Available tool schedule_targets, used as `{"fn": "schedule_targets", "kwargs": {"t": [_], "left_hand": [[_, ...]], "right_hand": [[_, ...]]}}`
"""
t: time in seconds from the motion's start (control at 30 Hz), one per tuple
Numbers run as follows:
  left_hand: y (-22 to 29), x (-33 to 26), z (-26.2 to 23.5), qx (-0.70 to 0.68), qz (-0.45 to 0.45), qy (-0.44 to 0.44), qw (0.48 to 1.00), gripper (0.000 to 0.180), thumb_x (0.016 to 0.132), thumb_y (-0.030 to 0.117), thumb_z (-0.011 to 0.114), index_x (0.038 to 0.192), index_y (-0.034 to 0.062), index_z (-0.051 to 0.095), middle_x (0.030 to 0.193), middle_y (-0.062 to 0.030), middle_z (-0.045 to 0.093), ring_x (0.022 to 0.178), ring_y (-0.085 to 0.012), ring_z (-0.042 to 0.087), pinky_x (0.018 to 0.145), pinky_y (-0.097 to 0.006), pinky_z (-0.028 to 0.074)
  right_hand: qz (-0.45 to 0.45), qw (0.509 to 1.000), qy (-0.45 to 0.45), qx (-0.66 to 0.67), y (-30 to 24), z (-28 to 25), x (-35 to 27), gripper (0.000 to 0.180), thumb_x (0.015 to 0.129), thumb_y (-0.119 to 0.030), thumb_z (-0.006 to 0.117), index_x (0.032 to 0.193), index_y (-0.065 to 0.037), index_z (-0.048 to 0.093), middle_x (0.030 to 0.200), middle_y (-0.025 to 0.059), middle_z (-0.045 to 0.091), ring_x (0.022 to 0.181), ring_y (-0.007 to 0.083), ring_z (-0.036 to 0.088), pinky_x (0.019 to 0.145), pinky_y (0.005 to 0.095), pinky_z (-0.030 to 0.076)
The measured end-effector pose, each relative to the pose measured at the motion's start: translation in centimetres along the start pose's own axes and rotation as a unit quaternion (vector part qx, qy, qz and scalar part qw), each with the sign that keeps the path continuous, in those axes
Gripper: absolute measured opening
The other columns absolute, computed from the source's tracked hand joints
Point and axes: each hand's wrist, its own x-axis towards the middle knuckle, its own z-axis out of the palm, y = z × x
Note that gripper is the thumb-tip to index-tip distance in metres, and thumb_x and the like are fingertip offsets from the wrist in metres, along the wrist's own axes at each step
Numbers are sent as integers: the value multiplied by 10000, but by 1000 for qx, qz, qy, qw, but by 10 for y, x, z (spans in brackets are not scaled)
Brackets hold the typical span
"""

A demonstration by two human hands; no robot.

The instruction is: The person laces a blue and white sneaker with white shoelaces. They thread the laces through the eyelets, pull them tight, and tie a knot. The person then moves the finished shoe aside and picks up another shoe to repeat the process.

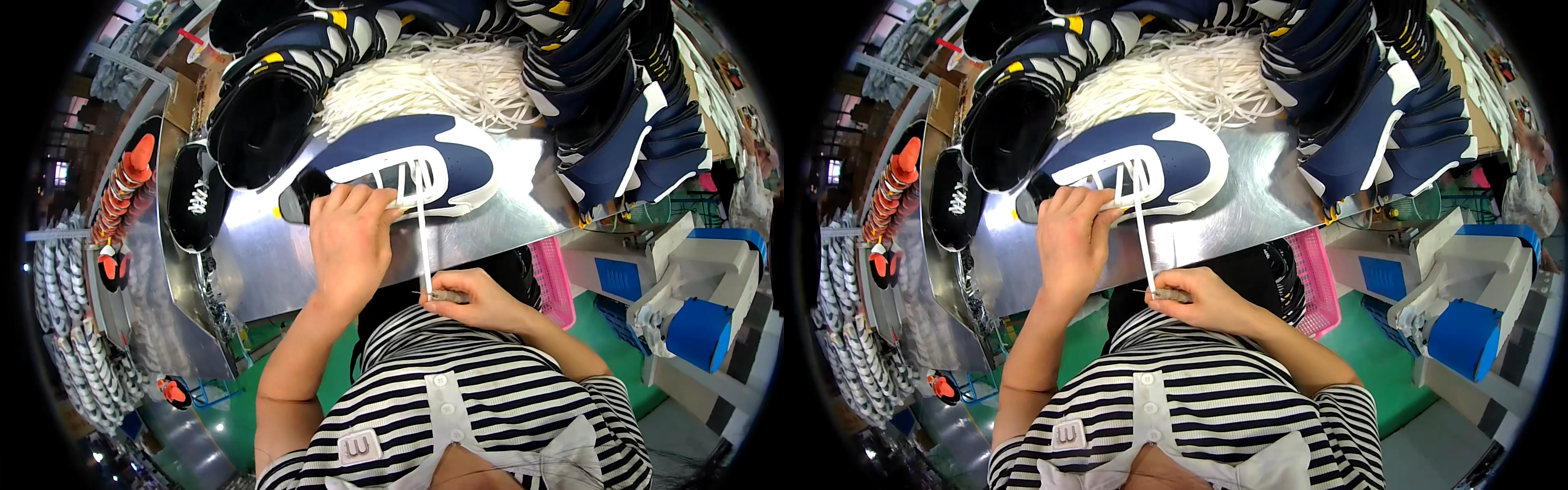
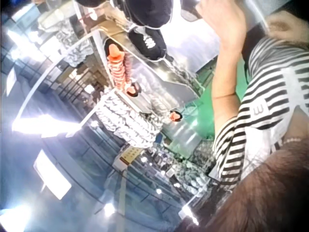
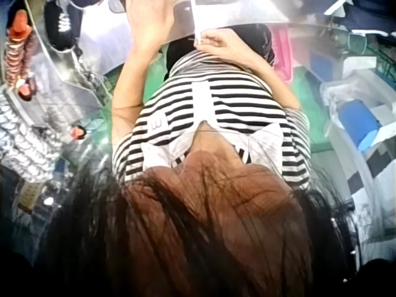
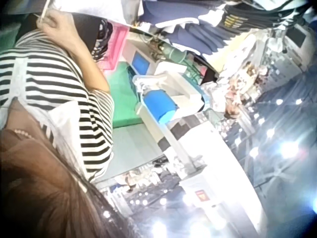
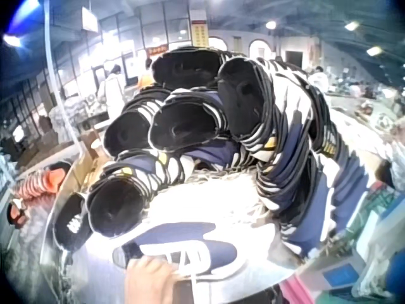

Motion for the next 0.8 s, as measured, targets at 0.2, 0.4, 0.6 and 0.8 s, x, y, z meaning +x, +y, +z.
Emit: {"fn": "schedule_targets", "kwargs": {"t": [0.2,0.4,0.6,0.8], "left_hand": [[-12,-15,38,-136,-95,-108,980,162,848,106,674,988,25,682,872,-135,627,856,-357,595,768,-451,462],[-20,-5,32,-239,-140,-175,945,246,846,211,710,1011,31,683,958,-139,662,903,-337,614,800,-418,483],[-16,-9,46,-155,-147,-129,968,300,779,274,774,964,52,694,938,-97,698,858,-326,640,773,-403,500],[-13,-1,48,-151,-186,-142,960,259,754,274,777,881,72,678,840,-102,703,794,-337,655,740,-415,506]], "right_hand": [[-54,961,238,-133,-28,-29,39,115,913,-69,668,1016,-21,649,909,-6,628,760,41,548,622,206,432],[-279,880,328,-202,-15,-48,80,140,867,-30,683,980,-9,603,854,125,613,668,271,618,589,338,480],[-278,877,338,-199,-6,-48,86,188,846,-17,701,999,-4,592,870,125,619,693,275,637,614,317,512],[-169,915,363,-60,-15,-37,55,262,910,-89,685,1114,-2,545,891,147,666,752,235,680,667,310,528]]}}
